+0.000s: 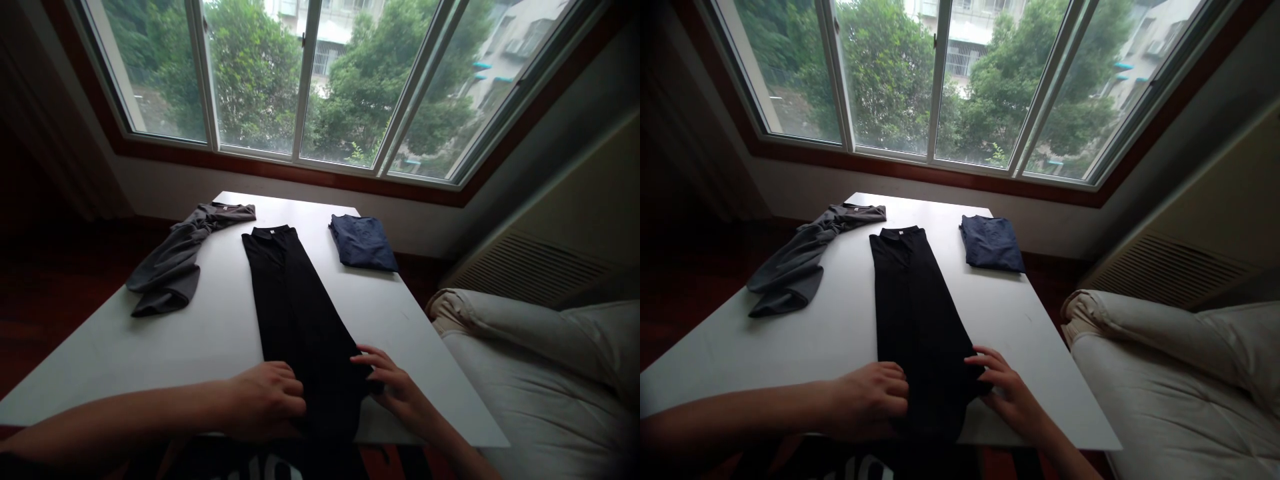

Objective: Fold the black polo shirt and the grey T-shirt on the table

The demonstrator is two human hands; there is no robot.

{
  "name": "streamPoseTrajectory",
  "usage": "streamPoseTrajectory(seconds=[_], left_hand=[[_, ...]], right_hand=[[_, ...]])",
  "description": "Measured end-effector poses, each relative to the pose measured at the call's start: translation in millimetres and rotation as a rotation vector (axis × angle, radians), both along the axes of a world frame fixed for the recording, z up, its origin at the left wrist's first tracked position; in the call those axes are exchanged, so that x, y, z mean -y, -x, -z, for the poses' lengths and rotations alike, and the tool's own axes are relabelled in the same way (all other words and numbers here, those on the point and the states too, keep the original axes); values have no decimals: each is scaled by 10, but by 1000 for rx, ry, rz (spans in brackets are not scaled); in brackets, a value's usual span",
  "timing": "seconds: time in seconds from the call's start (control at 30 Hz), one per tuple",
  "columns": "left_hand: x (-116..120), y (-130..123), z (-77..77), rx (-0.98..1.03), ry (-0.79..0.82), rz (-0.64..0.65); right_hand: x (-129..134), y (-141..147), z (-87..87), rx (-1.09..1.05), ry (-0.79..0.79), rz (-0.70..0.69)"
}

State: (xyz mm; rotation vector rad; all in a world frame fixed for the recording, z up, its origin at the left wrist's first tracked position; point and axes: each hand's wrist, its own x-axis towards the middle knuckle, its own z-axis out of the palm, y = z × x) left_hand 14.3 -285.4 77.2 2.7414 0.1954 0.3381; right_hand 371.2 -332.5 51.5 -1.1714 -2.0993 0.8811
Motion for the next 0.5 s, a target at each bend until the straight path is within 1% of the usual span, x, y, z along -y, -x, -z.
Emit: streamPoseTrajectory(seconds=[0.07,0.17,0.23,0.3,0.37,0.4,0.43,0.5], left_hand=[[-37,26,-154,39,87,-20],[-56,104,-469,61,246,5],[-37,144,-679,63,437,75],[-20,145,-839,70,673,166],[-38,111,-921,87,879,225],[-65,89,-929,101,956,225],[-107,70,-919,125,1014,202],[-236,61,-851,215,1055,77]], right_hand=[[-21,13,-107,-46,57,11],[-27,25,-349,-91,81,-14],[-20,23,-541,-168,132,-93],[-36,10,-716,-264,234,-212],[-116,-10,-841,-344,331,-320],[-189,-19,-880,-371,359,-344],[-287,-23,-902,-387,369,-337],[-558,0,-908,-414,341,-240]])
